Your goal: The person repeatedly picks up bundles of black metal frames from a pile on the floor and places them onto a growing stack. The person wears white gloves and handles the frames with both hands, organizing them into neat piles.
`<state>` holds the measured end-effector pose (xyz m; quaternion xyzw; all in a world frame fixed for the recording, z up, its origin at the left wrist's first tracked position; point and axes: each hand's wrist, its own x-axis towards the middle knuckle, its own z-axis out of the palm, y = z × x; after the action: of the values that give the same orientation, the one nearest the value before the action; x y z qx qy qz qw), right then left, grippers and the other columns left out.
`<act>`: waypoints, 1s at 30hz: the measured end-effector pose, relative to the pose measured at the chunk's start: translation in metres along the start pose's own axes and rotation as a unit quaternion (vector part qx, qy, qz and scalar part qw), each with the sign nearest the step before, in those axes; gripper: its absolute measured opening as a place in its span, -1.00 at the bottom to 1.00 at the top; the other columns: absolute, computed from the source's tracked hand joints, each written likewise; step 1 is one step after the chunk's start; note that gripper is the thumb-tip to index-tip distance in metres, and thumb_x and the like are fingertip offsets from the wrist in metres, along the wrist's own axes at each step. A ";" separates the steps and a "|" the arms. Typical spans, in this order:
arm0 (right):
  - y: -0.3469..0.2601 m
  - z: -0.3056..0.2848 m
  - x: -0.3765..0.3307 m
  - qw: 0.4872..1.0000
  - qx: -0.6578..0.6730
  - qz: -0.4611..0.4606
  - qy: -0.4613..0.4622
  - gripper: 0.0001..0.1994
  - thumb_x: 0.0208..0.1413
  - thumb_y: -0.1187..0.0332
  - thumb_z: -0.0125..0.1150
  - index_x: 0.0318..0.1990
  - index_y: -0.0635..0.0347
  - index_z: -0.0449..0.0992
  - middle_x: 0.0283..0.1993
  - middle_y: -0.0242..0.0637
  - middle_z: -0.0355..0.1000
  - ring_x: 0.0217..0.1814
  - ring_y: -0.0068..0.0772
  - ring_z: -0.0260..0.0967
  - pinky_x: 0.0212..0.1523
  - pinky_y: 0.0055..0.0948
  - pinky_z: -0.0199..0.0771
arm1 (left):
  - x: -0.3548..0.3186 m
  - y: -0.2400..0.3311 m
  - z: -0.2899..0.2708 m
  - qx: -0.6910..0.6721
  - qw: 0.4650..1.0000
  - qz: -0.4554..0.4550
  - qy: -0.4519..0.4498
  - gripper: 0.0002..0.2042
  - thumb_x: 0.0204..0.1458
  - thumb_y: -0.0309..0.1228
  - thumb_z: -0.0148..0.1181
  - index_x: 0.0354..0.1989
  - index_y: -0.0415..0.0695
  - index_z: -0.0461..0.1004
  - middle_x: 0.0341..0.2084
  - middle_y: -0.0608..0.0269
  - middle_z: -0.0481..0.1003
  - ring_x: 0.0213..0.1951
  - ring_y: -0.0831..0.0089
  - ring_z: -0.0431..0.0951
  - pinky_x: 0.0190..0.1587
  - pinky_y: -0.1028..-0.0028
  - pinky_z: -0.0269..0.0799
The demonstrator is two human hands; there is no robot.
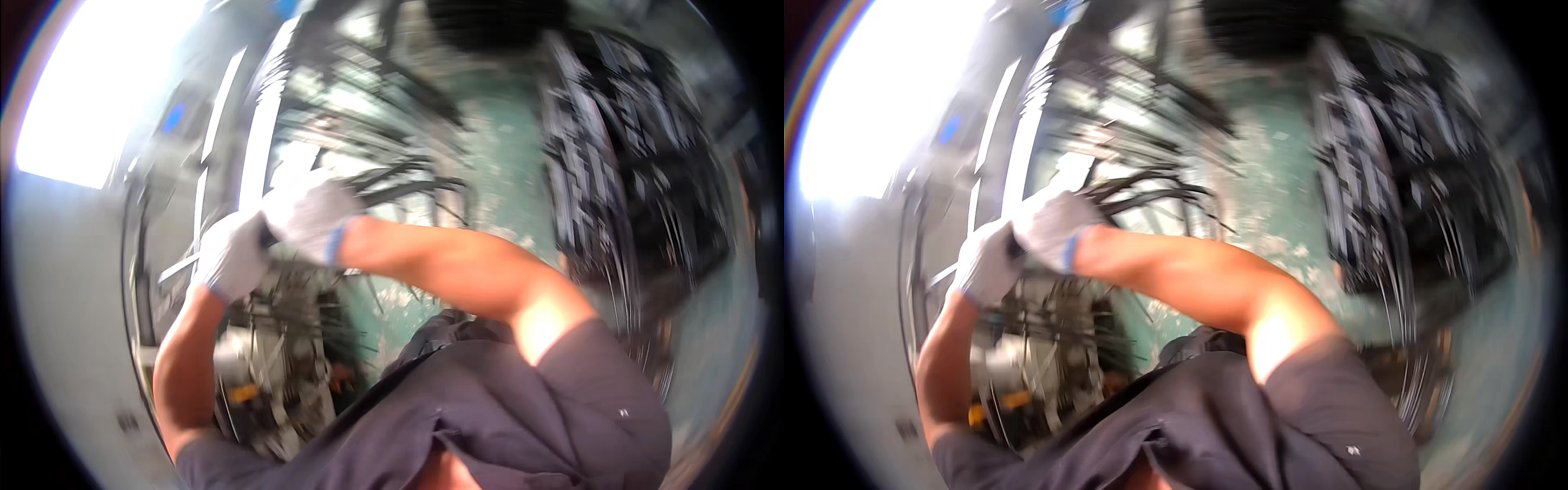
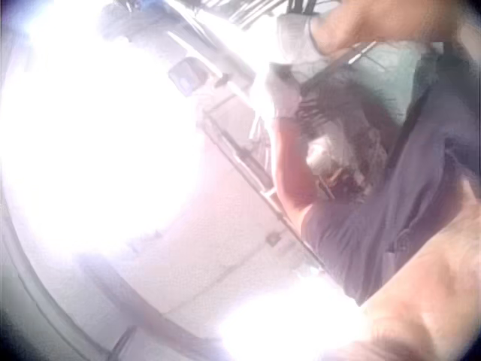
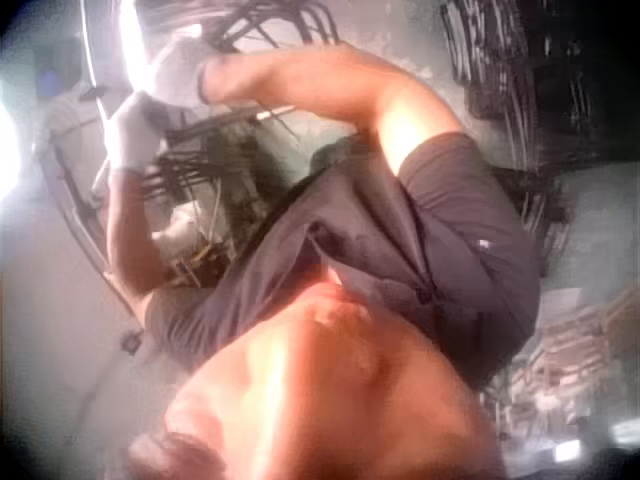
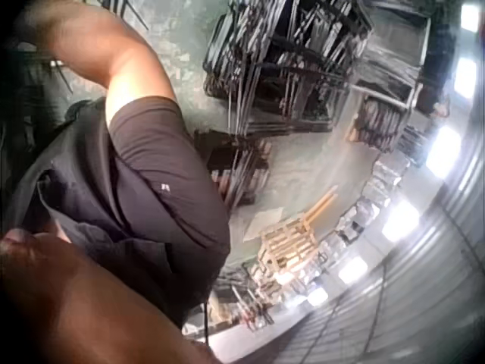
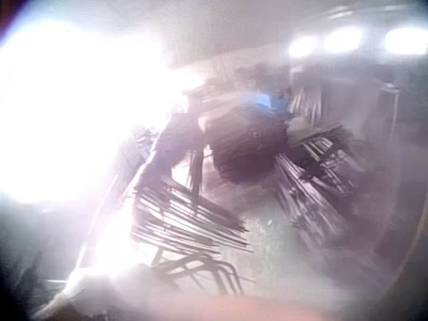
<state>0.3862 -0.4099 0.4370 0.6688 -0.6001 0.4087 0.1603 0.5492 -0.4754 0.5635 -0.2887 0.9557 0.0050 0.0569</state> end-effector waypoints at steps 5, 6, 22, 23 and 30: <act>0.020 0.111 0.098 0.992 -0.024 0.091 -0.085 -0.83 0.04 0.26 0.37 -0.31 0.02 0.85 -0.32 -0.35 0.74 -0.20 -0.11 0.73 -0.11 0.12 0.65 | 0.084 -0.136 0.055 -0.002 0.993 0.021 0.118 -0.70 0.22 -0.47 0.31 0.12 -0.14 0.68 -0.05 -0.15 0.74 0.05 -0.13 0.75 0.08 0.10 0.63; 0.004 0.096 0.089 0.991 -0.085 0.062 -0.083 -0.80 0.09 0.25 0.35 -0.24 0.01 0.84 -0.20 -0.30 0.76 -0.07 -0.17 0.71 0.06 0.06 0.59 | 0.090 -0.185 0.080 0.013 0.990 0.006 0.139 -0.69 0.23 -0.46 0.31 0.15 -0.14 0.68 0.00 -0.16 0.73 0.08 -0.14 0.74 0.10 0.07 0.62; 0.049 -0.224 -0.623 0.491 -0.309 0.812 0.059 -0.32 0.14 0.00 0.52 0.35 0.20 0.62 0.19 0.08 0.69 0.28 0.17 0.64 0.32 -0.03 0.65 | 0.208 -0.031 0.096 0.013 0.971 0.039 0.237 -0.69 0.35 -0.36 0.24 0.17 -0.26 0.64 0.19 -0.01 0.64 0.23 -0.04 0.61 0.29 0.04 0.53; 0.054 -0.248 -0.653 0.419 -0.283 0.856 0.107 -0.28 0.11 -0.01 0.56 0.37 0.18 0.61 0.28 0.07 0.66 0.40 0.14 0.58 0.43 -0.07 0.58 | 0.212 -0.011 0.111 0.001 0.967 0.049 0.251 -0.67 0.36 -0.34 0.25 0.18 -0.25 0.64 0.24 -0.02 0.62 0.27 -0.06 0.60 0.33 0.02 0.51; 0.135 -0.388 -0.834 0.309 -0.163 0.894 0.280 -0.09 0.04 0.12 0.72 0.49 0.33 0.40 0.50 0.11 0.49 0.54 0.09 0.46 0.52 -0.10 0.52 | 0.188 0.296 0.188 -0.070 0.952 0.177 0.238 -0.64 0.34 -0.46 0.21 0.27 -0.21 0.60 0.35 -0.04 0.54 0.40 -0.05 0.49 0.41 -0.03 0.50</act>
<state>0.1678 0.3925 0.0218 -0.4707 -0.8051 0.3588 -0.0385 0.2498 -0.3244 0.3489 -0.1114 0.9745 0.0125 -0.1946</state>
